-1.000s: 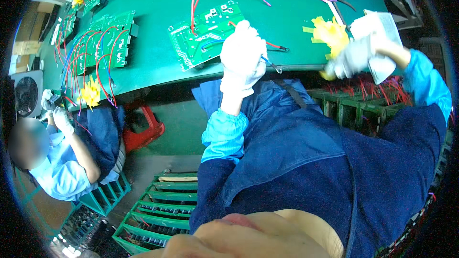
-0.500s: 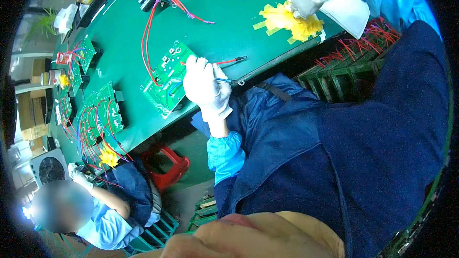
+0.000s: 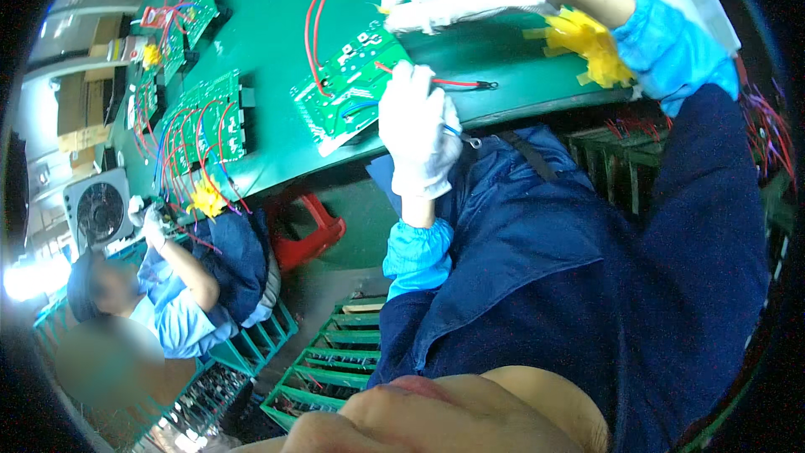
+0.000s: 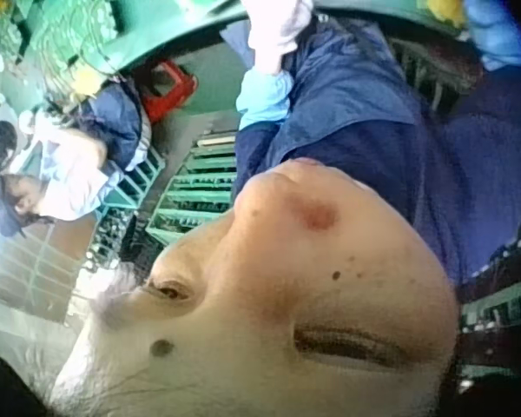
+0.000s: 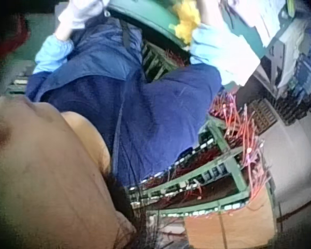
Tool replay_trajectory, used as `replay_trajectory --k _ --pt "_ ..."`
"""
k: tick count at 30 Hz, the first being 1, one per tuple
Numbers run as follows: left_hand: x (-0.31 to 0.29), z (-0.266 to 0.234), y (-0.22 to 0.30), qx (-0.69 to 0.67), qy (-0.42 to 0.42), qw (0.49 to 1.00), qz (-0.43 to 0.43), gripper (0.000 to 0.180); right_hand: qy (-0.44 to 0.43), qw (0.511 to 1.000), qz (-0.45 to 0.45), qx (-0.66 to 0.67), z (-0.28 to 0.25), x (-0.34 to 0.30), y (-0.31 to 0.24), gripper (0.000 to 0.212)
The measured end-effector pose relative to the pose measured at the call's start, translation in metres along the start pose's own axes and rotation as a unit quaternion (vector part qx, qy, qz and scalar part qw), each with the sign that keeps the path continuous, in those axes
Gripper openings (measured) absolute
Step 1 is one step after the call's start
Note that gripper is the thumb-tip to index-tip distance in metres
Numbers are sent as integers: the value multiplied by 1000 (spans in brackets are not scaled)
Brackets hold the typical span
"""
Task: Assembling and inspecting electronic circuit boards at a factory workstation.
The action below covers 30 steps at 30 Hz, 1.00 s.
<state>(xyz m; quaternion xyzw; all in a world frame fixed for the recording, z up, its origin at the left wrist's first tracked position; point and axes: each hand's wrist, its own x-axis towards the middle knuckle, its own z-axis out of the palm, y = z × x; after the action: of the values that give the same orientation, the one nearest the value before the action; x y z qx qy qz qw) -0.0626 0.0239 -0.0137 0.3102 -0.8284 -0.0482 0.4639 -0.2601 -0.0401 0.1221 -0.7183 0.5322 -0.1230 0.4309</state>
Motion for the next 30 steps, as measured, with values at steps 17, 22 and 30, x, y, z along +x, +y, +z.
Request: replay_trajectory --k 17,22,30 --pt "-28 -6 5 -23 35 998 -53 26 122 983 -100 97 10 -6 67 49" --pt "-35 -8 1 44 9 999 -4 29 259 963 -30 68 10 -44 60 28" --pt "-47 22 -6 77 -35 996 -26 26 292 765 283 499 -75 -96 323 22"
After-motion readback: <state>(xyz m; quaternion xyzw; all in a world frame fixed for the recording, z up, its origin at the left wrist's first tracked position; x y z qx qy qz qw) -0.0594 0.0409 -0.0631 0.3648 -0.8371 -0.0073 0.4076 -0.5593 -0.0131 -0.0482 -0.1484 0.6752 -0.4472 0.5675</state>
